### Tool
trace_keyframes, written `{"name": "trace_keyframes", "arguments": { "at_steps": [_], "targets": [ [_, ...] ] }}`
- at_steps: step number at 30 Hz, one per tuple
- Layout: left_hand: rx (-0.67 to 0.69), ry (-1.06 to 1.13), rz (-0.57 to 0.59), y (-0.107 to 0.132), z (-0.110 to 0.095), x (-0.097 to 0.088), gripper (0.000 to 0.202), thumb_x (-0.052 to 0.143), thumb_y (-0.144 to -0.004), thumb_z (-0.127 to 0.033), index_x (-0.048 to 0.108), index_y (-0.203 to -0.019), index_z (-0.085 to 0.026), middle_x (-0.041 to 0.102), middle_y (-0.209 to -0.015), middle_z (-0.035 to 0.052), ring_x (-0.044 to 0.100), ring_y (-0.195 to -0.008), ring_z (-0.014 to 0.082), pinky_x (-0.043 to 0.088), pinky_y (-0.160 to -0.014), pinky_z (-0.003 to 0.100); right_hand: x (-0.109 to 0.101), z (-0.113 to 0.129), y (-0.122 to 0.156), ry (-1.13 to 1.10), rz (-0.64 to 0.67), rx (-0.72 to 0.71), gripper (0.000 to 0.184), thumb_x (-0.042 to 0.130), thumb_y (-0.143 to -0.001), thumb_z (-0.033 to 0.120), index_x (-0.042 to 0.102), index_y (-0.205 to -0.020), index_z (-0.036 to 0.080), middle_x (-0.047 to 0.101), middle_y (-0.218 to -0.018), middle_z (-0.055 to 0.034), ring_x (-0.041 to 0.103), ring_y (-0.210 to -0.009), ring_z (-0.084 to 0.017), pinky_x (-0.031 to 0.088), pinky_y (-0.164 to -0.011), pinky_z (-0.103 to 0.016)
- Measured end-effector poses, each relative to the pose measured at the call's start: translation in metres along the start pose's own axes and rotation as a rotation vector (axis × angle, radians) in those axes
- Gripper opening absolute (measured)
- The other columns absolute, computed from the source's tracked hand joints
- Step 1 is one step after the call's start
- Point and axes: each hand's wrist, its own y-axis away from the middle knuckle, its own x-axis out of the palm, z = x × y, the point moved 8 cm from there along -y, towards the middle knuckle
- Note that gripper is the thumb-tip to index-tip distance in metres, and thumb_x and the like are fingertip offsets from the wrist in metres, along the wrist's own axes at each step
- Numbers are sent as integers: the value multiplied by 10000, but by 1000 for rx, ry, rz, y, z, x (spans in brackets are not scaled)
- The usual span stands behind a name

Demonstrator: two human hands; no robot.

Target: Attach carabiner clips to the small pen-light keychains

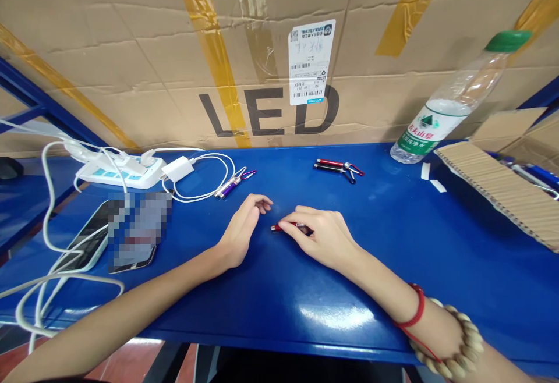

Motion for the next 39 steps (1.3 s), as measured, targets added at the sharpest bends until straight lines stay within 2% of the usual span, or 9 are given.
{"name": "trace_keyframes", "arguments": {
  "at_steps": [8, 10, 14, 17, 21, 25, 33, 37, 39],
  "targets": [
    [-86, -181, -27, -1, 2, -8, 296, 210, -908, -329, 466, -1012, -223, 525, -1000, 33, 454, -956, 177, 308, -885, 347, -3, -16, -5, 95, -1, 83, 262, 381, -888, 308, 537, -1098, 286, 631, -970, 25, 607, -794, -117, 442, -602, -196],
    [-95, -206, -34, -2, 3, -10, 288, 220, -907, -326, 467, -1016, -225, 521, -1011, 31, 450, -964, 179, 303, -881, 348, -7, -29, -7, 123, -10, 144, 235, 414, -868, 307, 519, -1074, 264, 637, -939, 25, 611, -756, -122, 440, -567, -203],
    [-100, -206, -19, -2, 4, -9, 272, 232, -907, -308, 469, -1014, -229, 517, -1007, 26, 448, -960, 176, 308, -869, 346, -22, -58, -8, 226, -46, 223, 105, 453, -832, 253, 543, -879, 229, 626, -855, 24, 593, -668, -118, 398, -491, -202],
    [-106, -199, 3, -2, 4, -7, 261, 240, -905, -303, 469, -1005, -226, 516, -998, 26, 444, -955, 175, 307, -868, 349, -32, -72, -8, 267, -82, 177, 159, 418, -831, 189, 570, -799, 221, 606, -924, 1, 584, -792, -136, 422, -558, -215],
    [-101, -195, 14, -2, 3, -6, 255, 240, -904, -295, 466, -998, -223, 512, -1001, 26, 436, -961, 173, 299, -878, 357, -37, -84, -9, 297, -139, 115, 248, 358, -853, 181, 604, -858, 214, 584, -1015, -30, 548, -934, -172, 440, -735, -287],
    [-70, -212, 44, -1, -2, -5, 242, 247, -904, -282, 465, -991, -224, 510, -1000, 21, 436, -953, 164, 302, -878, 348, -35, -93, -12, 356, -178, 68, 272, 350, -847, 184, 607, -934, 201, 597, -1030, -45, 539, -954, -201, 426, -748, -326],
    [-19, -245, 52, 1, -10, -6, 245, 241, -910, -265, 479, -948, -219, 513, -989, 15, 443, -944, 154, 302, -874, 330, -40, -100, -10, 552, -260, 114, 311, 337, -851, 220, 612, -996, 215, 572, -1110, -55, 512, -983, -250, 393, -695, -364],
    [4, -229, 45, 1, -12, -7, 249, 261, -904, -271, 500, -944, -211, 515, -990, 26, 449, -942, 166, 302, -872, 347, -45, -86, -11, 475, -281, 96, 277, 379, -844, 257, 600, -1003, 206, 566, -1098, -70, 506, -999, -237, 398, -734, -361],
    [9, -147, 41, -1, -13, -7, 265, 263, -905, -279, 515, -932, -203, 523, -978, 31, 464, -938, 165, 310, -878, 341, -43, -74, -13, 390, -265, 65, 249, 398, -843, 270, 601, -976, 213, 577, -1071, -58, 511, -995, -220, 398, -767, -357]
  ]
}}
